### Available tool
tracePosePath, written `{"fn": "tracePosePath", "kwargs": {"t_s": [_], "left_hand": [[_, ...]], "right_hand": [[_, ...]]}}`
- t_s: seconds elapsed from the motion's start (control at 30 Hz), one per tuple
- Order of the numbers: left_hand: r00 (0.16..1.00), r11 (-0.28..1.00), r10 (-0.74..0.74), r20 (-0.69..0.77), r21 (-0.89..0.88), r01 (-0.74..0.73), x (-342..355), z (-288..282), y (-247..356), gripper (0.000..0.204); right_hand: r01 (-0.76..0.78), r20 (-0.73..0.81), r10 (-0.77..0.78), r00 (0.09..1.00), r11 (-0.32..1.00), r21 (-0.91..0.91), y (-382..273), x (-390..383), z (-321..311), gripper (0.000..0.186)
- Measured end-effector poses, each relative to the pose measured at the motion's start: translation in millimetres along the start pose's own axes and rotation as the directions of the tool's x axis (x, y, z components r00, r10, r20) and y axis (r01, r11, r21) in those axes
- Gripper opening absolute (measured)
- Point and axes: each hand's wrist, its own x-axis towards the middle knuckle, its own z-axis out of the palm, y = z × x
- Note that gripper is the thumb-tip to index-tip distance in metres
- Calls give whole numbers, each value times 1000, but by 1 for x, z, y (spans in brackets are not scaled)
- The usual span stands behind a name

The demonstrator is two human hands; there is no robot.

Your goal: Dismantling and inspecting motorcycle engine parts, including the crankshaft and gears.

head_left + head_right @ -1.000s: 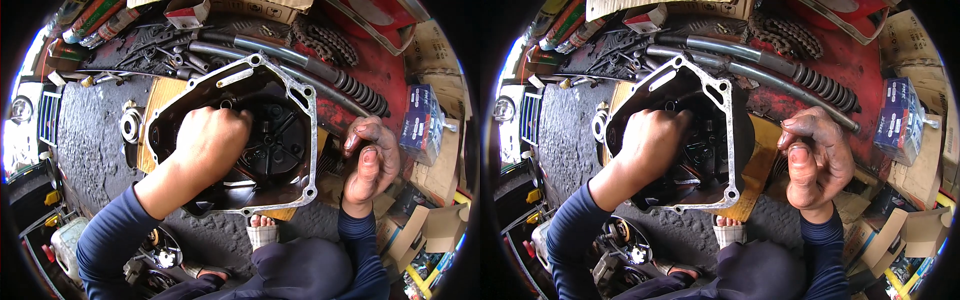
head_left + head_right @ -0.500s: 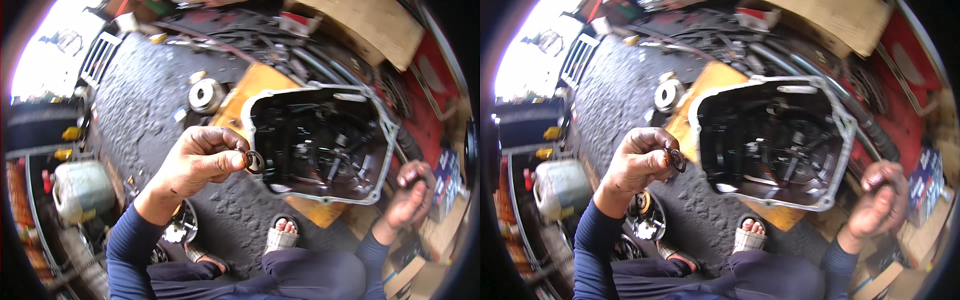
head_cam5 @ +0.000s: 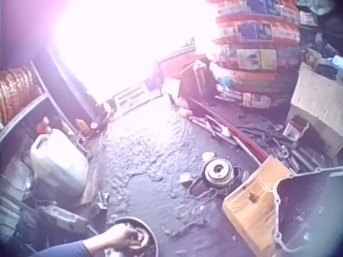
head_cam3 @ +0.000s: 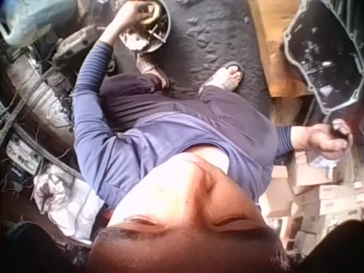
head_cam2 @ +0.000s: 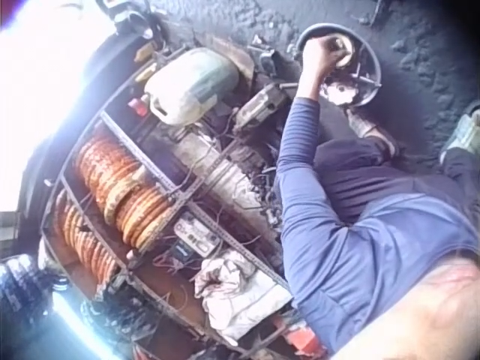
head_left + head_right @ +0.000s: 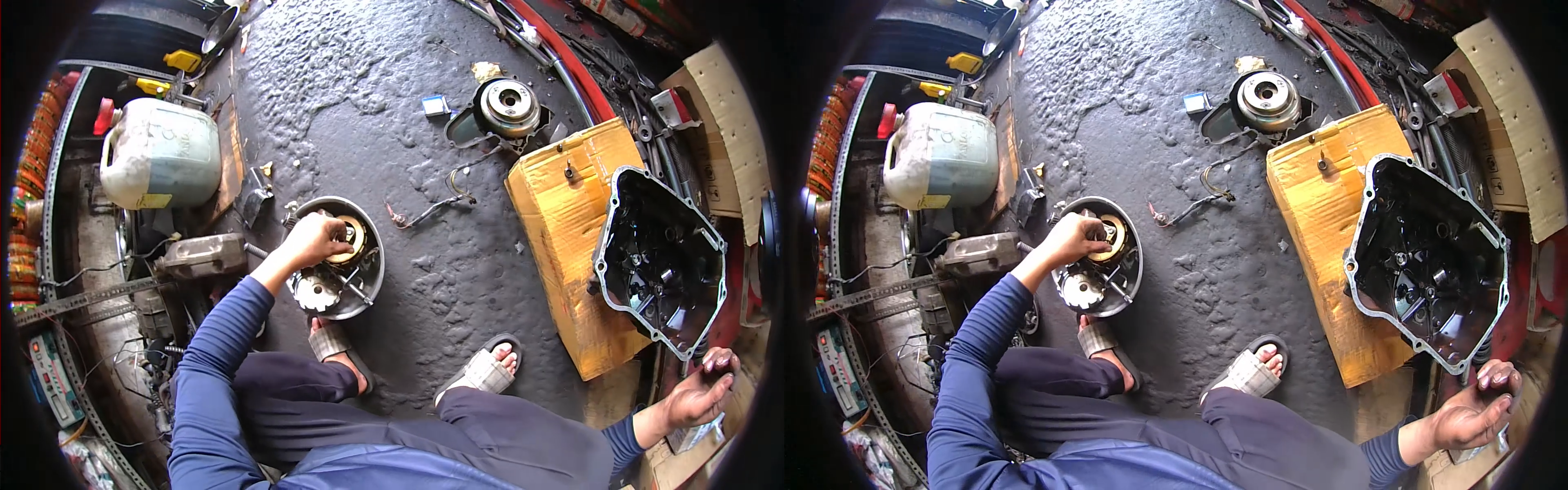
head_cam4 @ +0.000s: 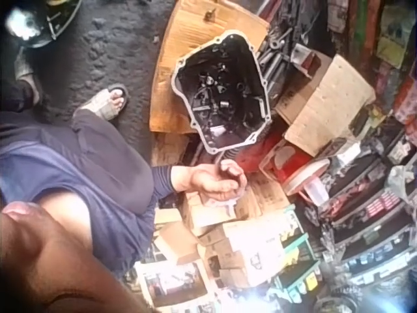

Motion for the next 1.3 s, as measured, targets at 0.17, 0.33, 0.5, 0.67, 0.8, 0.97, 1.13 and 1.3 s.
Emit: {"fn": "tracePosePath", "kwargs": {"t_s": [0.17,0.33,0.5,0.67,0.8,0.97,1.13,1.3], "left_hand": [[985,980,169,23,105,-170,9,32,1,30],[978,942,166,123,275,-195,6,44,2,42],[931,929,358,-72,121,-348,24,25,20,33],[944,957,277,-180,-35,-288,3,-12,93,13],[745,753,626,-233,-68,-654,-9,-53,246,22],[409,400,904,121,91,-912,46,-43,443,29],[398,215,861,316,483,-849,102,2,492,23],[320,191,915,245,436,-880,111,5,486,19]], "right_hand": [[16,-3,-16,1000,999,-27,-13,-1,4,36],[23,5,-22,1000,999,-29,-14,-4,9,35],[-31,-65,26,998,997,-72,-21,-1,-6,37],[-64,-68,62,996,998,-14,1,-10,29,28],[-12,-59,6,998,995,-100,10,-6,26,22],[-29,-90,20,996,994,-104,15,-9,3,22],[-40,-128,34,991,998,-42,21,-13,-5,25],[-67,-124,59,990,996,-57,31,-17,-17,27]]}}
